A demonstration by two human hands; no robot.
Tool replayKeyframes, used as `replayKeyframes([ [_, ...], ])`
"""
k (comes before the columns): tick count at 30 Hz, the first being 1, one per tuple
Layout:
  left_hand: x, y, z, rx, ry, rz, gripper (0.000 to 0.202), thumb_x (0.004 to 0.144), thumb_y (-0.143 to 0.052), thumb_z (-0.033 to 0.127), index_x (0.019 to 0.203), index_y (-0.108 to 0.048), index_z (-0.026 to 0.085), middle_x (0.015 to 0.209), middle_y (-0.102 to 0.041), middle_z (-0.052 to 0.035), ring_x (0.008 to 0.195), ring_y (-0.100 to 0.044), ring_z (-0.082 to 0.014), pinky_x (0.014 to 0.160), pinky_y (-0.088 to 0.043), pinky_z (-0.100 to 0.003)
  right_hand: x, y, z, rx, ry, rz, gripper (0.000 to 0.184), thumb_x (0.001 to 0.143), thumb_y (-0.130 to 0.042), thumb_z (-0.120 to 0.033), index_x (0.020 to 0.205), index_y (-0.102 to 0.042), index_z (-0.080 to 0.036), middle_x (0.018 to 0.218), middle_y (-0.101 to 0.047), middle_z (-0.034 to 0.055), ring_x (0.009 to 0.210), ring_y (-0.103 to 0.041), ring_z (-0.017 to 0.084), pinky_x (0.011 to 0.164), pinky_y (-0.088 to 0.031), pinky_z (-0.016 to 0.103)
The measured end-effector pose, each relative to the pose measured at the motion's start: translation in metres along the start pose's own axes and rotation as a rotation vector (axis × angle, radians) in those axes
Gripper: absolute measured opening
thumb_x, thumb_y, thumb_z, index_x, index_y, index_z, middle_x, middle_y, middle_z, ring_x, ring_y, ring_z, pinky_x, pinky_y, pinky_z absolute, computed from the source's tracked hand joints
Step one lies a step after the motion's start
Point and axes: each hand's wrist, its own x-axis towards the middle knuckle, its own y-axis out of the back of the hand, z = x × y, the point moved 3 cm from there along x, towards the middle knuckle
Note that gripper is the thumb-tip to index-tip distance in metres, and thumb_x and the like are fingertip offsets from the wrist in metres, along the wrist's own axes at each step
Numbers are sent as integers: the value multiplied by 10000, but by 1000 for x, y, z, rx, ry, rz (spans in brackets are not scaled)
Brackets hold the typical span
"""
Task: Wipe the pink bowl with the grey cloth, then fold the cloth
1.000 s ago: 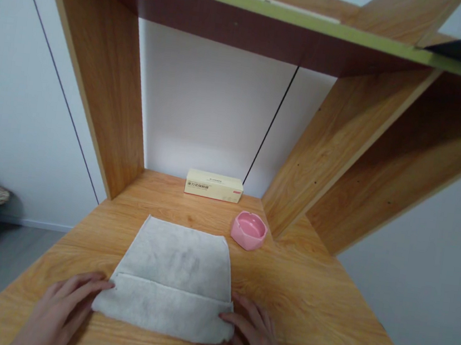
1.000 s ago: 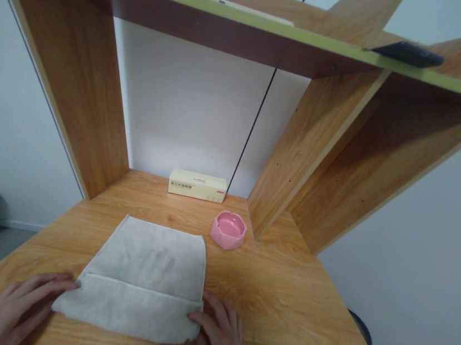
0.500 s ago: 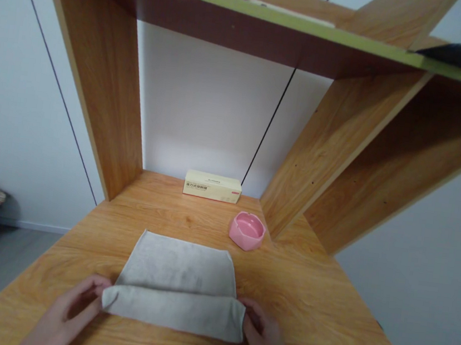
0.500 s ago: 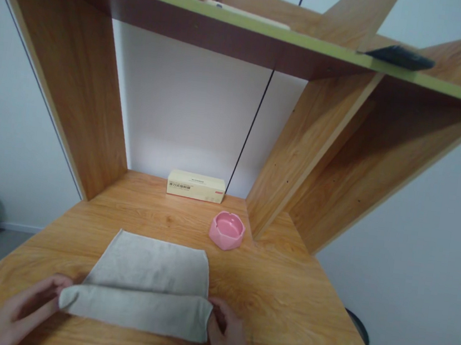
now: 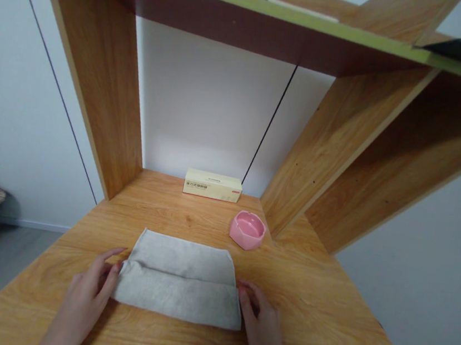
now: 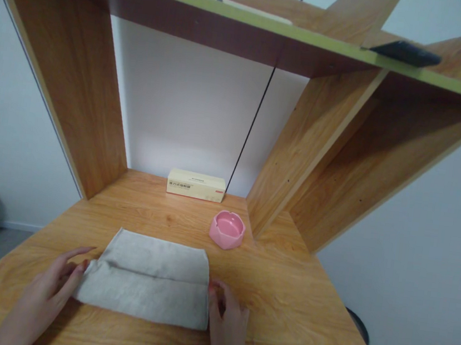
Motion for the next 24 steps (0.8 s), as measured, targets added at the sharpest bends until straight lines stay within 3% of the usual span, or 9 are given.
replayKeyframes([
  [8,-2,-6,-5,-129,6,-62,495,741,-434,548,1051,-479,166,608,-606,8,570,-600,-179,532,-473,-262,-4,-7,-4,-43,42,47,334,772,-438,-459,931,-626,-232,761,-680,28,699,-627,193,656,-466,314],
  [13,0,-7,-7,181,-30,-48,480,736,-423,539,1019,-528,167,685,-632,-27,639,-613,-214,594,-482,-327,-10,-6,1,-192,100,71,269,789,-438,-403,905,-621,-243,879,-670,38,822,-607,212,763,-439,371],
  [17,-5,3,-10,313,-203,57,341,756,-405,458,889,-604,215,816,-655,-54,748,-612,-219,644,-487,-333,-12,5,16,-232,265,-33,281,806,-387,-232,974,-610,-263,933,-644,32,872,-585,182,783,-456,331],
  [20,-13,10,-14,359,-327,-5,255,767,-407,303,896,-626,279,887,-665,-17,774,-605,-187,642,-485,-291,-13,15,25,-316,379,-124,378,780,-404,-157,1076,-572,-320,1027,-613,25,925,-563,189,806,-457,352],
  [24,-14,9,-26,432,-383,-70,338,753,-402,199,968,-628,331,1004,-653,6,861,-597,-184,711,-478,-302,-12,15,18,-388,387,-207,417,760,-459,-156,1098,-557,-379,1152,-554,21,1025,-512,216,852,-435,401],
])
